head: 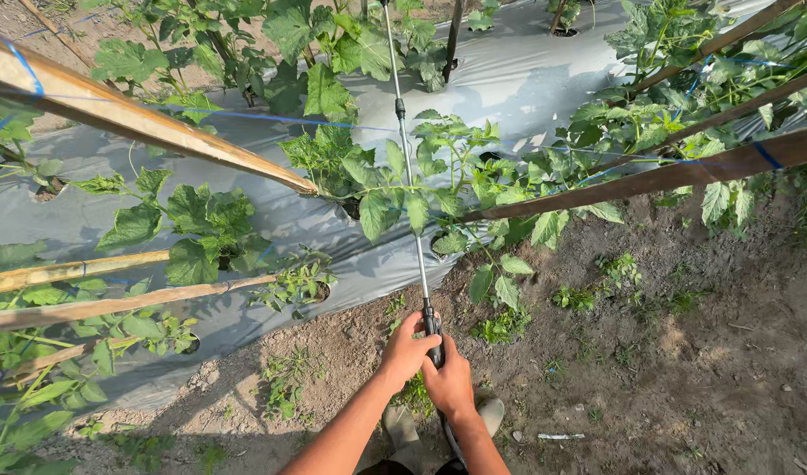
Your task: The person uses a hand sprayer to apply liquid to the leaves of rows of plants in an outdoor garden.
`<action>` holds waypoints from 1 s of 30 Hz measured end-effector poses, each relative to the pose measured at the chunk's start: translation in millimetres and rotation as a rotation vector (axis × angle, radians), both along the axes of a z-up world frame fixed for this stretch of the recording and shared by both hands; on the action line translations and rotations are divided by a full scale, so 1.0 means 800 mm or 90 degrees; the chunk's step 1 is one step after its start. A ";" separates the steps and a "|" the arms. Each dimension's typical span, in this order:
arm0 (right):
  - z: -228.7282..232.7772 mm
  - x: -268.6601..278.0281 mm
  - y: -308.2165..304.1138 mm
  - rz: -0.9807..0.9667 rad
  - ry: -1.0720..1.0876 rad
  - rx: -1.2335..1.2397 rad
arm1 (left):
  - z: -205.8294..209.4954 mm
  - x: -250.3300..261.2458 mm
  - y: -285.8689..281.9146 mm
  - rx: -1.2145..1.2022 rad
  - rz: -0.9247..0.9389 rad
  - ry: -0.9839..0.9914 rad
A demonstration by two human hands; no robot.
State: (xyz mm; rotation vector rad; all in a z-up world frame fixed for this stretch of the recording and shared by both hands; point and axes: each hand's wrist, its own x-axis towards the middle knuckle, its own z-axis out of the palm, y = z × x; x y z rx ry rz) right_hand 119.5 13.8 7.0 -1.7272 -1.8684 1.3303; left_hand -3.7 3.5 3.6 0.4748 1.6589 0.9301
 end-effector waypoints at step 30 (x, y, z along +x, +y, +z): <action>0.013 0.055 -0.035 0.014 0.087 -0.066 | 0.001 0.045 -0.042 0.016 -0.048 0.121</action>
